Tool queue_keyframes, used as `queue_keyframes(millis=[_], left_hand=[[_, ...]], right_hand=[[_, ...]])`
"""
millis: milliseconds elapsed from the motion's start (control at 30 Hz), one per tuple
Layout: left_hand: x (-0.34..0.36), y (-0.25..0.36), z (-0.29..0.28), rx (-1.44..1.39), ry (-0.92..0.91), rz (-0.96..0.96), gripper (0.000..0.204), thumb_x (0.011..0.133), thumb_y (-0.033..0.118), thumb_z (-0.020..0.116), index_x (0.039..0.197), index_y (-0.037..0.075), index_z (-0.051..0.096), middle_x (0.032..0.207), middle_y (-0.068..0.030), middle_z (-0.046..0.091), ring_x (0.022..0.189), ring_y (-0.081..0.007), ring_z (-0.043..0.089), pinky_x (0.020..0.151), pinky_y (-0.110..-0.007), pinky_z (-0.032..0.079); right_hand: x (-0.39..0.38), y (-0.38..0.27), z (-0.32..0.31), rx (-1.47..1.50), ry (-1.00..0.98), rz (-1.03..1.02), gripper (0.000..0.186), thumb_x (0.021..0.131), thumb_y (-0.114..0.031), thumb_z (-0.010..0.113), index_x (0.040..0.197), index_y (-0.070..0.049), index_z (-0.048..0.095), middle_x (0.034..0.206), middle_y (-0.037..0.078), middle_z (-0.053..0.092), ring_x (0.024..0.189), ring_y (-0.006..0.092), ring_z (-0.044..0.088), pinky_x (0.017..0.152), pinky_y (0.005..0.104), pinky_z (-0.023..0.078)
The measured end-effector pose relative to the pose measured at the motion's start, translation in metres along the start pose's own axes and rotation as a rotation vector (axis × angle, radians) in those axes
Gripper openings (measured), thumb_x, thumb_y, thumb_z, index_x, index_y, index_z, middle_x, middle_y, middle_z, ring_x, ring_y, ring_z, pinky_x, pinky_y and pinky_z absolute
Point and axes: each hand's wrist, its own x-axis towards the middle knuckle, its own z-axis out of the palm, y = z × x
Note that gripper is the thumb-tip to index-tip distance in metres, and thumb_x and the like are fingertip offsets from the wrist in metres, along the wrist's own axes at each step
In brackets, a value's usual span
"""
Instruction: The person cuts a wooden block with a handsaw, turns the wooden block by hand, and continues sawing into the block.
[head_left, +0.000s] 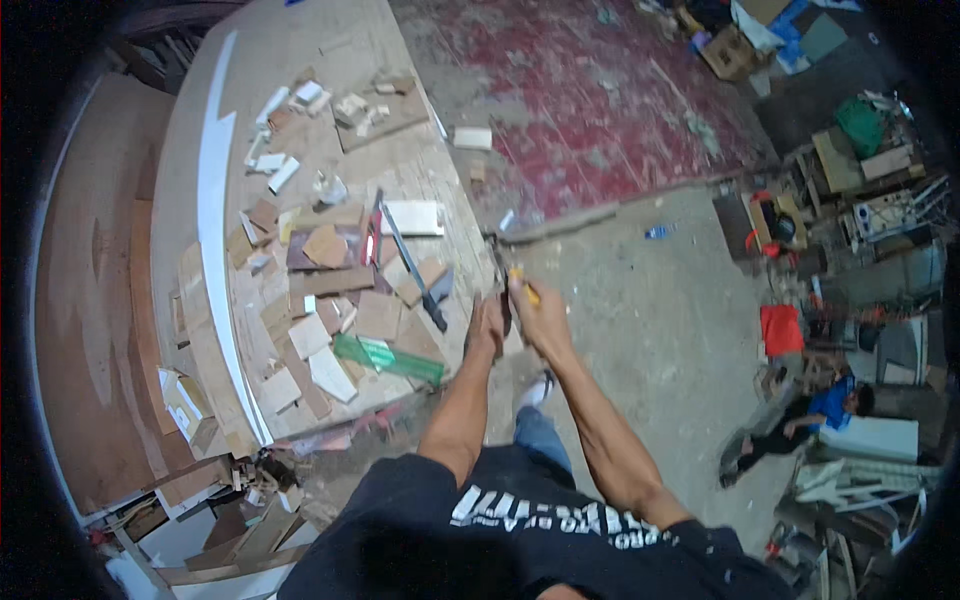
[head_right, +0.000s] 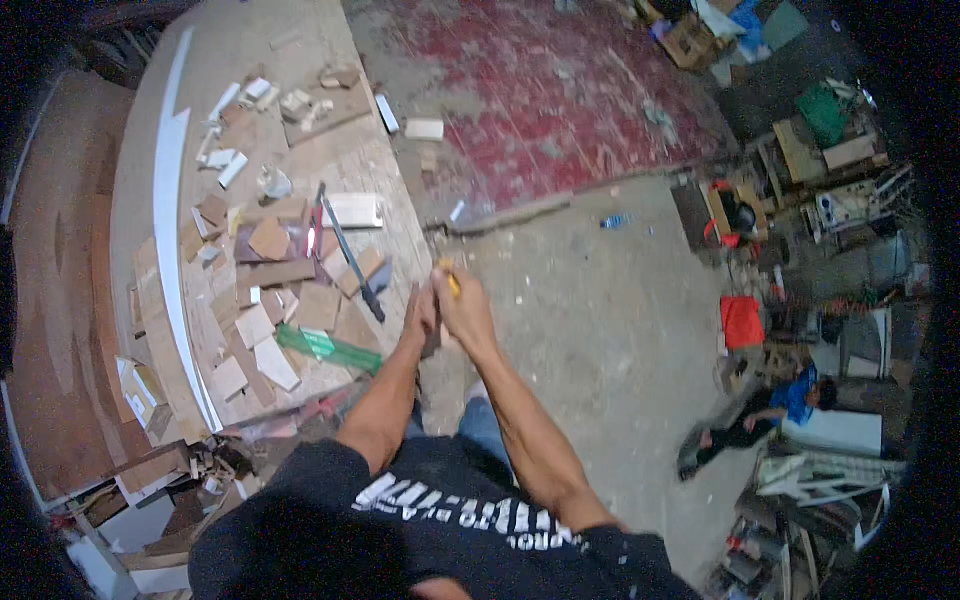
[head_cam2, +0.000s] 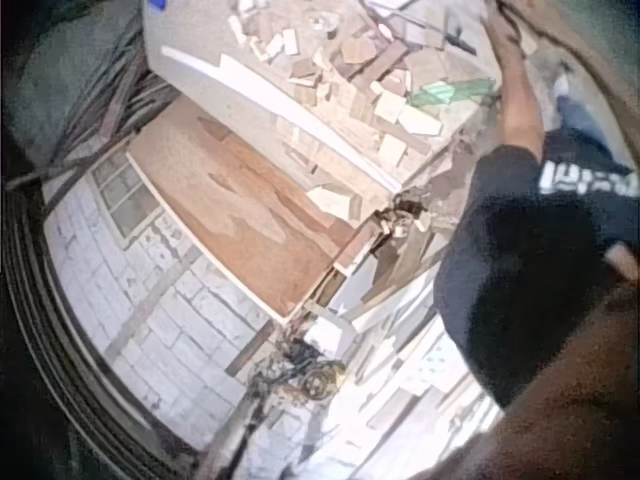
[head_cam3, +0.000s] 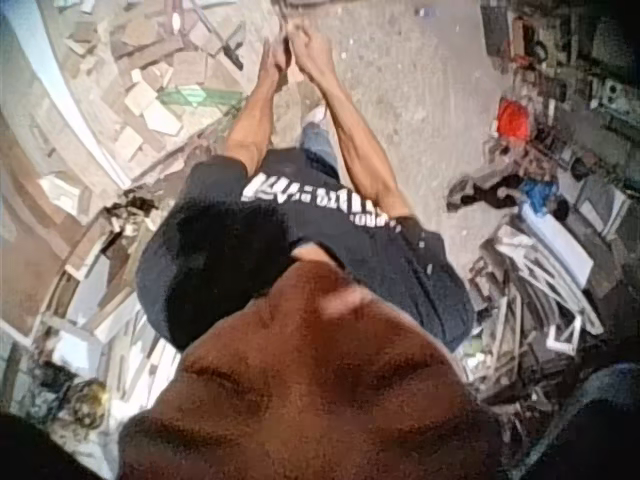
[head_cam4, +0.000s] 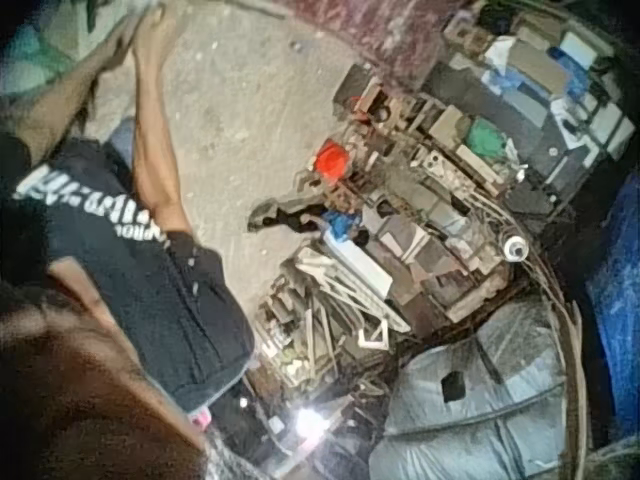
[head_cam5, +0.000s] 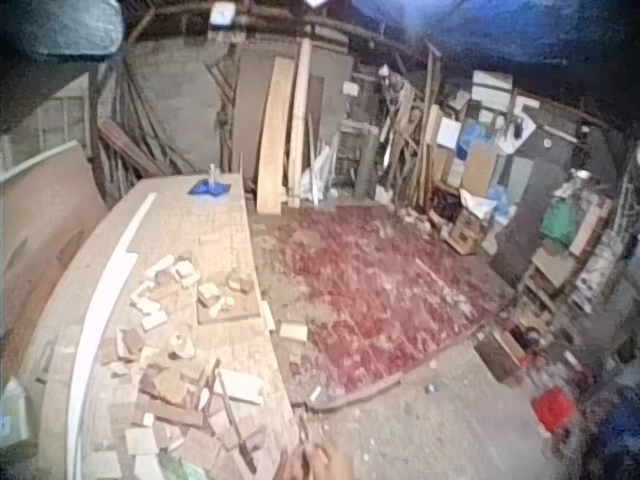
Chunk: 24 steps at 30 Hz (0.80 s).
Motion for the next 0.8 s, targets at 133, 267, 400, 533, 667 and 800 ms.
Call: queue_keyframes(millis=[133, 267, 400, 533, 667, 800], left_hand=[[-0.01, -0.035, 0.0, -0.109, 0.239, -0.202, 0.043, 0.102, 0.023, 0.029, 0.123, -0.003, 0.057, 0.12, -0.0307, 0.057, 0.116, -0.0452, 0.051, 0.114, -0.047, 0.027], [0.005, -0.008, -0.009, -0.113, 0.238, -0.16, 0.044, 0.102, 0.024, 0.029, 0.125, -0.003, 0.055, 0.12, -0.031, 0.057, 0.117, -0.0469, 0.049, 0.114, -0.047, 0.026], [0.012, -0.002, -0.002, -0.265, 0.1, -0.085, 0.044, 0.102, 0.024, 0.03, 0.126, -0.003, 0.054, 0.122, -0.0311, 0.056, 0.121, -0.0494, 0.045, 0.115, -0.046, 0.025], [-0.016, -0.012, -0.011, -0.213, 0.159, -0.283, 0.047, 0.102, 0.026, 0.03, 0.131, -0.004, 0.051, 0.129, -0.0316, 0.052, 0.126, -0.0499, 0.041, 0.116, -0.045, 0.024], [-0.004, 0.002, -0.008, -0.221, 0.143, -0.181, 0.047, 0.102, 0.026, 0.031, 0.131, -0.005, 0.051, 0.128, -0.0323, 0.052, 0.126, -0.0478, 0.042, 0.116, -0.045, 0.025], [-0.003, -0.019, -0.008, -0.028, 0.014, -0.04, 0.047, 0.102, 0.023, 0.03, 0.126, -0.009, 0.053, 0.125, -0.0309, 0.055, 0.122, -0.0415, 0.049, 0.117, -0.045, 0.023]], right_hand=[[-0.069, -0.086, -0.039, 0.004, -0.143, 0.075, 0.04, 0.097, -0.029, 0.056, 0.118, 0.005, 0.062, 0.077, 0.01, 0.063, 0.063, 0.014, 0.058, 0.057, 0.0313, 0.045], [-0.037, -0.036, -0.017, -0.044, 0.025, -0.143, 0.038, 0.097, -0.026, 0.055, 0.118, 0.004, 0.063, 0.083, 0.013, 0.066, 0.066, 0.0153, 0.06, 0.06, 0.0313, 0.048], [0.021, 0.013, 0.011, -0.073, 0.048, -0.126, 0.039, 0.096, -0.028, 0.055, 0.122, 0.001, 0.062, 0.077, 0.011, 0.065, 0.057, 0.0139, 0.059, 0.053, 0.0308, 0.047], [-0.07, -0.069, -0.035, -0.011, -0.092, 0.023, 0.041, 0.097, -0.032, 0.055, 0.123, 0.0, 0.063, 0.071, 0.01, 0.064, 0.057, 0.015, 0.06, 0.054, 0.0324, 0.048], [-0.011, -0.006, 0.003, -0.081, 0.068, -0.138, 0.038, 0.096, -0.03, 0.057, 0.119, -0.001, 0.064, 0.071, 0.012, 0.064, 0.058, 0.0166, 0.058, 0.055, 0.0345, 0.046], [-0.017, -0.016, -0.005, -0.069, -0.035, 0.016, 0.039, 0.095, -0.031, 0.058, 0.118, 0.001, 0.064, 0.071, 0.01, 0.063, 0.057, 0.015, 0.056, 0.053, 0.0325, 0.044]])
